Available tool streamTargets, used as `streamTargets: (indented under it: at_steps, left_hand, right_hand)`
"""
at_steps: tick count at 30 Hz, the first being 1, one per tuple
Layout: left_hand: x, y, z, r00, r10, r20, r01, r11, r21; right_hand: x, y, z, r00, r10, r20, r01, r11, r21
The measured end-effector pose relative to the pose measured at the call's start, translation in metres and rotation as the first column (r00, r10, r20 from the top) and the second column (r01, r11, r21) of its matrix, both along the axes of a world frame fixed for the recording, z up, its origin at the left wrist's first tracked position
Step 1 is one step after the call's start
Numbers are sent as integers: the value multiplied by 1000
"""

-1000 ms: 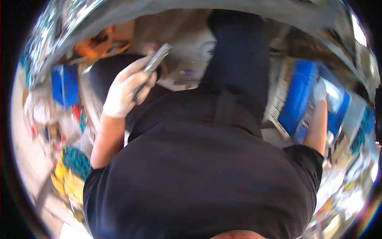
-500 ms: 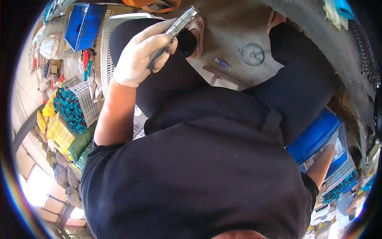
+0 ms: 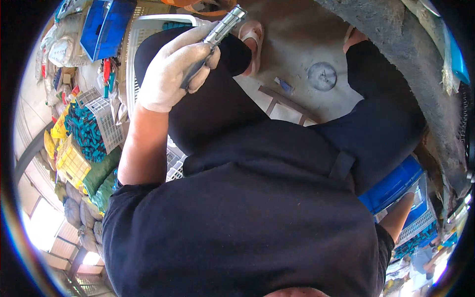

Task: Assembling internal metal components and inserting them into blue plastic housings.

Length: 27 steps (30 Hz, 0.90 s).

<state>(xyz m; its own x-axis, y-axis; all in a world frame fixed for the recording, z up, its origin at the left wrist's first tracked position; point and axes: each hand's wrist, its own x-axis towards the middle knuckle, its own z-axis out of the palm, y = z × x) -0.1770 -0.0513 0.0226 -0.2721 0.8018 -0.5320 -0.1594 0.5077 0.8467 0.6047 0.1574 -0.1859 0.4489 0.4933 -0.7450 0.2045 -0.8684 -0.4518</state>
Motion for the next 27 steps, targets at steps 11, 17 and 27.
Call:
streamTargets:
  at_steps: [11,17,27]
  left_hand:
    - [3,-1,10,999,-4,-39,5,1000,5]
    - [1,12,7,998,3,-58,-5,999,-32]
    - [-38,17,-3,998,20,-55,-21,1000,-22]
  right_hand:
    - [37,-17,5,997,-43,63,46,998,-36]
    - [44,-30,18,990,-93,109,99,994,-44]
    - [-28,-30,103,810,567,153,-530,818,-226]
